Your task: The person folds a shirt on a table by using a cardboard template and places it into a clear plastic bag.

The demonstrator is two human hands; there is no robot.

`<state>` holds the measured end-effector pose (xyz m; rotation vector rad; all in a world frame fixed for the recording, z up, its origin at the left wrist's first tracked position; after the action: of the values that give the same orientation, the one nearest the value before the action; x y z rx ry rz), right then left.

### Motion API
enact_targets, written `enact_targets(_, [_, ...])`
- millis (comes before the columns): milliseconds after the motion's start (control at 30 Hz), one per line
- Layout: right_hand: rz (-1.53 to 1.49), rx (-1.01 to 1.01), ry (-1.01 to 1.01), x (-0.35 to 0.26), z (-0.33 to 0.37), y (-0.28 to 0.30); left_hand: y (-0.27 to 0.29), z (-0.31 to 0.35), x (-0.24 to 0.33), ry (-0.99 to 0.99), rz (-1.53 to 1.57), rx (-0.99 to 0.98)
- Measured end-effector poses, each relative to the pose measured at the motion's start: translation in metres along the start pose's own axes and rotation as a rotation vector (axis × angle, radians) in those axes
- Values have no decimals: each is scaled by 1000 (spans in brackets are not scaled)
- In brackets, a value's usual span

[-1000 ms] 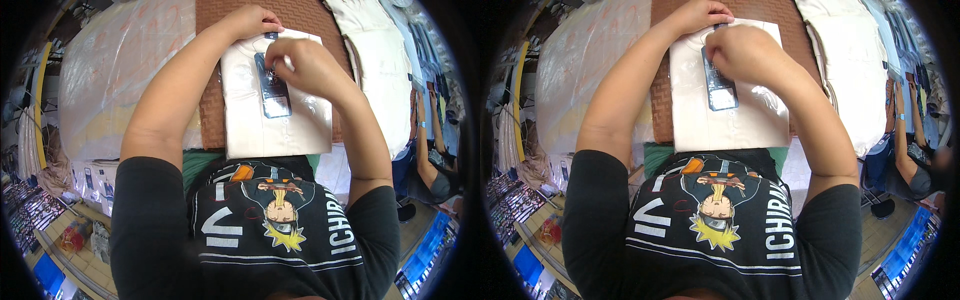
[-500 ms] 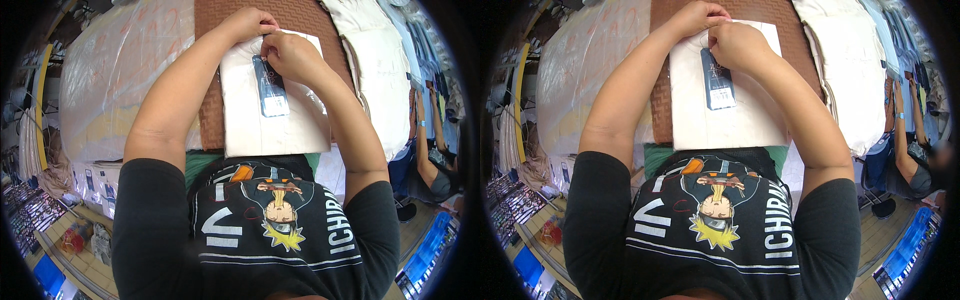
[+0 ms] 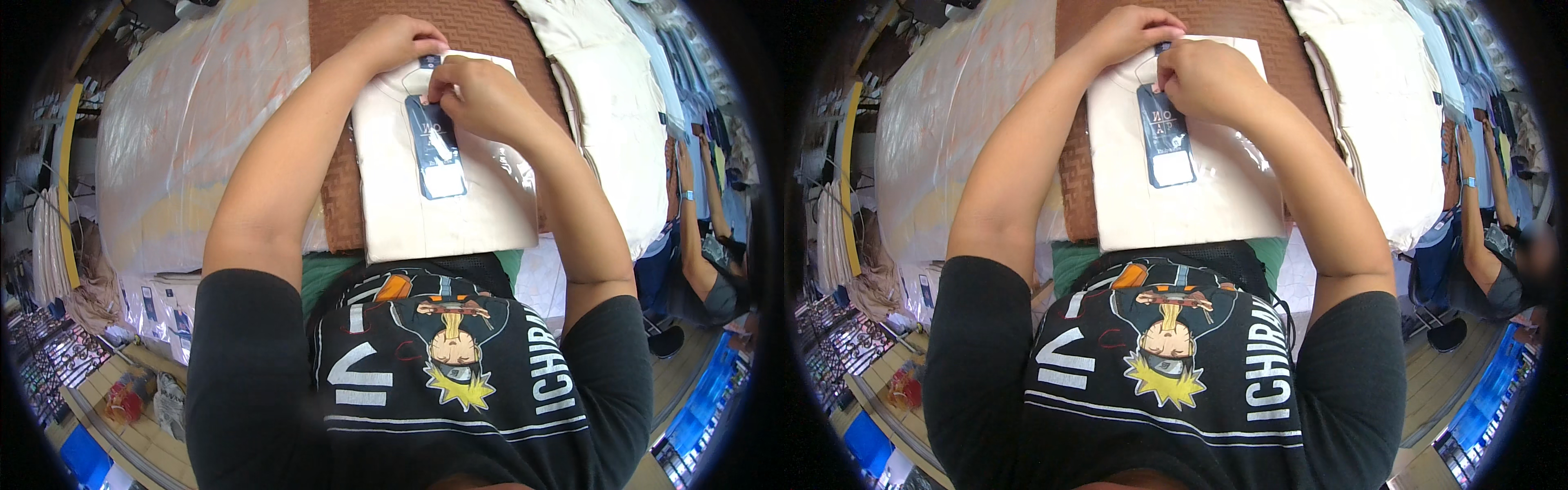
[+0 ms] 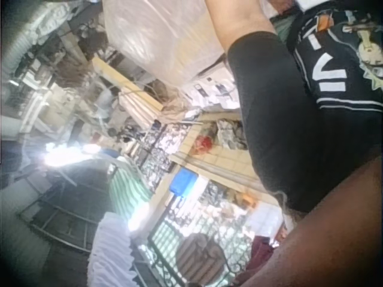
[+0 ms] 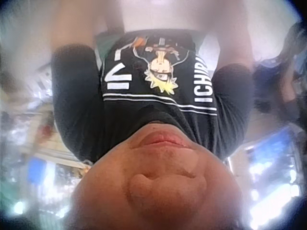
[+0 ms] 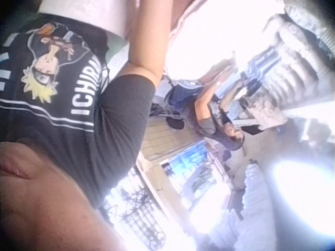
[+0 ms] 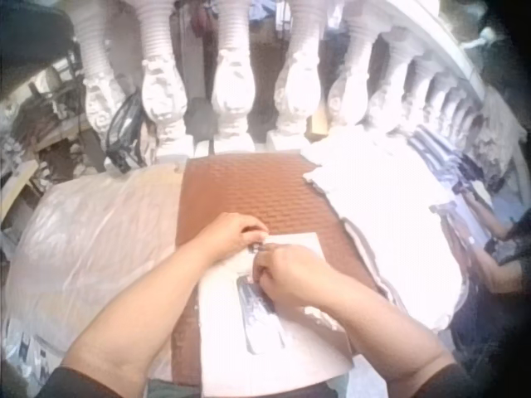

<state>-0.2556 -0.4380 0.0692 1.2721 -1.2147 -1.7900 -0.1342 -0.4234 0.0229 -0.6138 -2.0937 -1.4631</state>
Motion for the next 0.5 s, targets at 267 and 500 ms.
enact_targets(267, [-285, 356, -255, 104, 30, 54, 58, 65, 43, 47, -127, 319])
enact_targets(500, [93, 266, -62, 62, 25, -22, -23, 78, 61, 189, -521, 113])
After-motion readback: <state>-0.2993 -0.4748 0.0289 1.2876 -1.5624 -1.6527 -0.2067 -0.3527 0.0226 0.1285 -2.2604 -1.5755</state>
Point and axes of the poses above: each hand's wrist, its own z-axis away from the middle knuckle, its own y-axis out of the back of the hand, x = y × z, the point moved 7 cm from there along -z, towards the middle knuckle, and after that the axes turned 14 degrees about -y, right-handed, at the moved point
